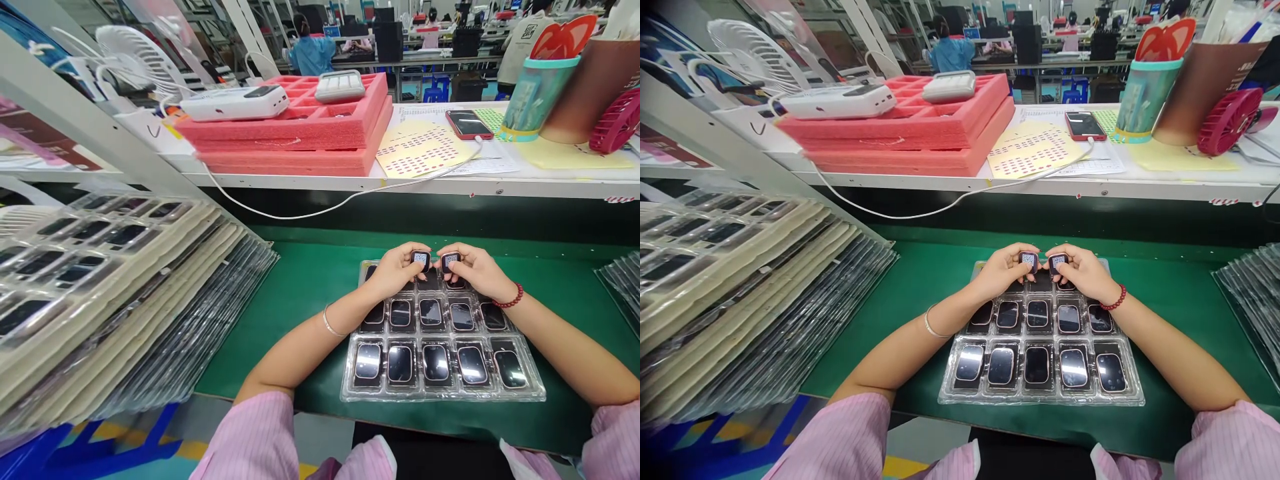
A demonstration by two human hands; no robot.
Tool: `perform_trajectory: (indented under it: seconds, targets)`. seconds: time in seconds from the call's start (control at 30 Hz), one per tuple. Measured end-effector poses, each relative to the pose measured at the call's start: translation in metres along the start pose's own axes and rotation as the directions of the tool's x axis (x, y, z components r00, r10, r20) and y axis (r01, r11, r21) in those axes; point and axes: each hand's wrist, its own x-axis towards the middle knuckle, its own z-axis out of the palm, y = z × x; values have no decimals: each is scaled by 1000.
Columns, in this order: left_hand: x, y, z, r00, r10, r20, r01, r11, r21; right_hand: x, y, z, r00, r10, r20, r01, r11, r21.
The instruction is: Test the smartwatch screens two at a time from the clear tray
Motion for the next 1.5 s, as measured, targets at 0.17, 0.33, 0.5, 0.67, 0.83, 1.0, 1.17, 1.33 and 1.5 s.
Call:
perform_trajectory:
  seconds: [0.17,0.33,0.5,0.67,0.83,1.0,1.17,1.33,1.5]
  targets:
    - [0,-1,0,1000,15,1,-15,1000,-6,0,1,1,1000,-7,-3,7,999,-38]
    - [0,0,0,1000,21,-8,-21,1000,11,-1,2,2,1000,-19,-9,18,998,-68]
    - [-1,1,1,1000,21,-13,-21,999,43,-1,4,2,999,-36,-18,34,995,-89]
    - [-1,0,1,999,31,-9,-31,999,41,-2,4,2,999,-38,-14,37,995,-97]
    - [-1,-1,0,999,41,-10,-40,998,52,-2,4,3,999,-39,-12,38,993,-110]
    - [-2,1,1,999,38,0,-38,997,71,-2,5,4,999,-44,-16,42,992,-122]
    - [-2,2,2,999,34,2,-34,996,76,-3,2,3,998,-56,-3,56,994,-99]
    - [0,-2,1,998,70,0,-70,996,54,0,3,2,996,-62,-58,61,998,-19]
    - [0,-3,2,991,127,-50,-122,989,88,1,5,4,996,-87,-27,86,996,-10]
